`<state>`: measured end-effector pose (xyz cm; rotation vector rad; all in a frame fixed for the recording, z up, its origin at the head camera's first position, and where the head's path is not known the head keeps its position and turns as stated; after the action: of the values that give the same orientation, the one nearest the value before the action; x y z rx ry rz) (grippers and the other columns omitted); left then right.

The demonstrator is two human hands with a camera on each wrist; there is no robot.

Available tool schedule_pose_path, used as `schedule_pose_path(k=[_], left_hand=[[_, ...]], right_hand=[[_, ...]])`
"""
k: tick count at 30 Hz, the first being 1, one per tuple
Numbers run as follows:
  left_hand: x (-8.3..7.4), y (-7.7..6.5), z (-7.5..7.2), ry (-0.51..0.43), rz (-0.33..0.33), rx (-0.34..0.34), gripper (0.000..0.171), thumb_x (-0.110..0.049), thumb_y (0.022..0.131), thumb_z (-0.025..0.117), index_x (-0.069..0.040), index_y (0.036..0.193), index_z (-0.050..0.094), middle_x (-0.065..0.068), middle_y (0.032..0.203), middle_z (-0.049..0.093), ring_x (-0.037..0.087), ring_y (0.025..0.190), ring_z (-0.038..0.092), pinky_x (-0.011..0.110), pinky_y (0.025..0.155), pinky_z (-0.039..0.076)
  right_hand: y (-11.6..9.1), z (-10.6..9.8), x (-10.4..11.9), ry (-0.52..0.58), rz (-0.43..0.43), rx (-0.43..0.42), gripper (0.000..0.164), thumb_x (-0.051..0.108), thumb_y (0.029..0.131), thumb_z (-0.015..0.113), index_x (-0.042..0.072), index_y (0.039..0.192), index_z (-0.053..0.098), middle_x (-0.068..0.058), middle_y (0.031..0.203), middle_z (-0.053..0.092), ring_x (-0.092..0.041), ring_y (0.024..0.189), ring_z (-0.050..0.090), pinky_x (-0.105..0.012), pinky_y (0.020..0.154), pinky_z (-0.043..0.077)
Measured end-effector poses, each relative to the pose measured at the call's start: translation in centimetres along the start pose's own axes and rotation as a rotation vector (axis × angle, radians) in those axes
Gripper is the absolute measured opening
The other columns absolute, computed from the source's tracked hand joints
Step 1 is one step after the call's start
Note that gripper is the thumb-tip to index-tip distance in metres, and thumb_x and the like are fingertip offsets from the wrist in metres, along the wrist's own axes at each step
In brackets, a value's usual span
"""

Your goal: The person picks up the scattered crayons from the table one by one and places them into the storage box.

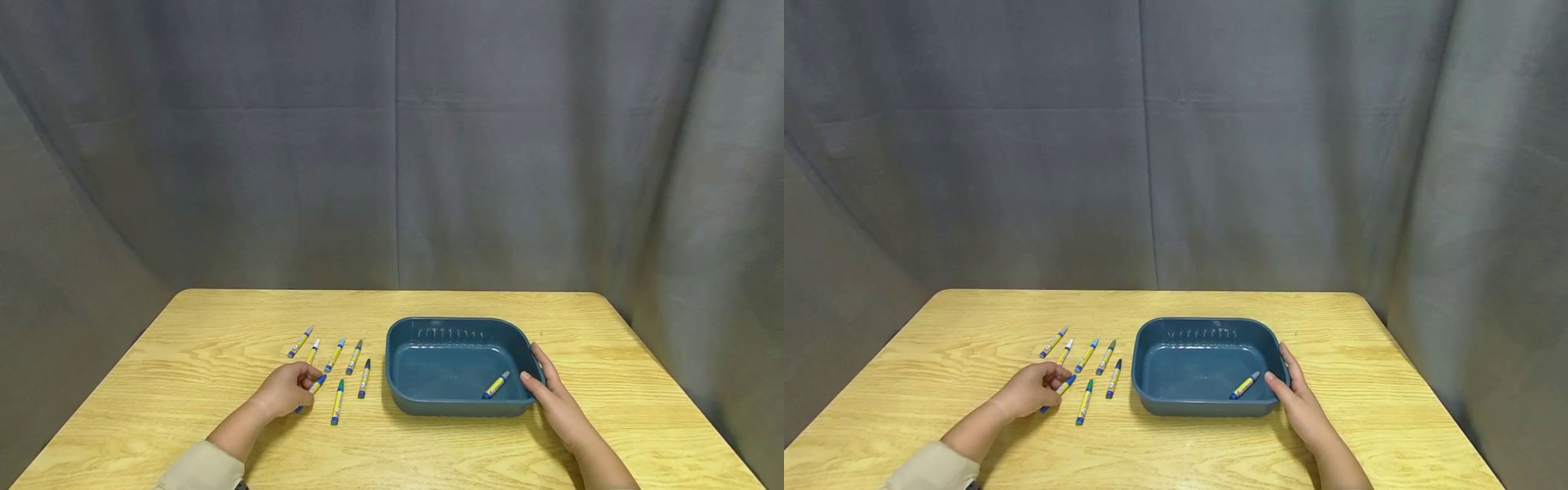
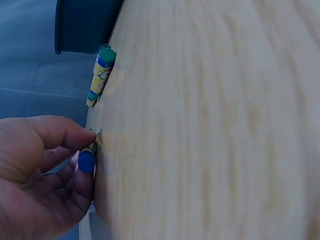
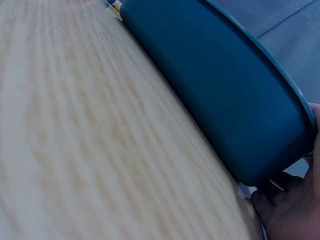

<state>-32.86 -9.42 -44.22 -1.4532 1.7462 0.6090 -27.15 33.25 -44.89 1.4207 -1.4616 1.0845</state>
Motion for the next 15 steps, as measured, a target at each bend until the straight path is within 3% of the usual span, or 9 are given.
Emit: schedule_pose_path(k=[9,15], left_hand=[[-0.2,0.0,-0.2,-0.048,0.03,0.022,0.042,0.01,0.074,0.061,0.007,0.116,0.061,0.007,0.088,0.051,0.017,0.076,0.043,0.02,0.051,0.034],[-1.7,0.3,-0.7,-0.098,0.062,0.027,0.043,0.007,0.075,0.061,0.006,0.118,0.061,0.009,0.091,0.051,0.019,0.079,0.044,0.022,0.055,0.038]], right_hand=[[0.1,0.0,-0.3,0.0,0.009,-0.003,0.074,0.029,0.103,0.044,0.015,0.159,-0.003,-0.018,0.164,-0.011,-0.045,0.148,-0.014,-0.07,0.114,-0.003],[0.2,-0.2,-0.3,0.001,0.008,-0.008,0.074,0.03,0.103,0.044,0.016,0.159,-0.003,-0.018,0.164,-0.011,-0.044,0.149,-0.014,-0.07,0.114,-0.004]])
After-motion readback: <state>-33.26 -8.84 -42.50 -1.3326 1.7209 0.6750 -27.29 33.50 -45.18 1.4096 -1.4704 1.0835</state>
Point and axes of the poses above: each hand's wrist, its own y-axis towards the middle knuckle, its own z-axis out of the palm, x = y × z, the point moved 8 cm from there along y, towards the middle knuckle
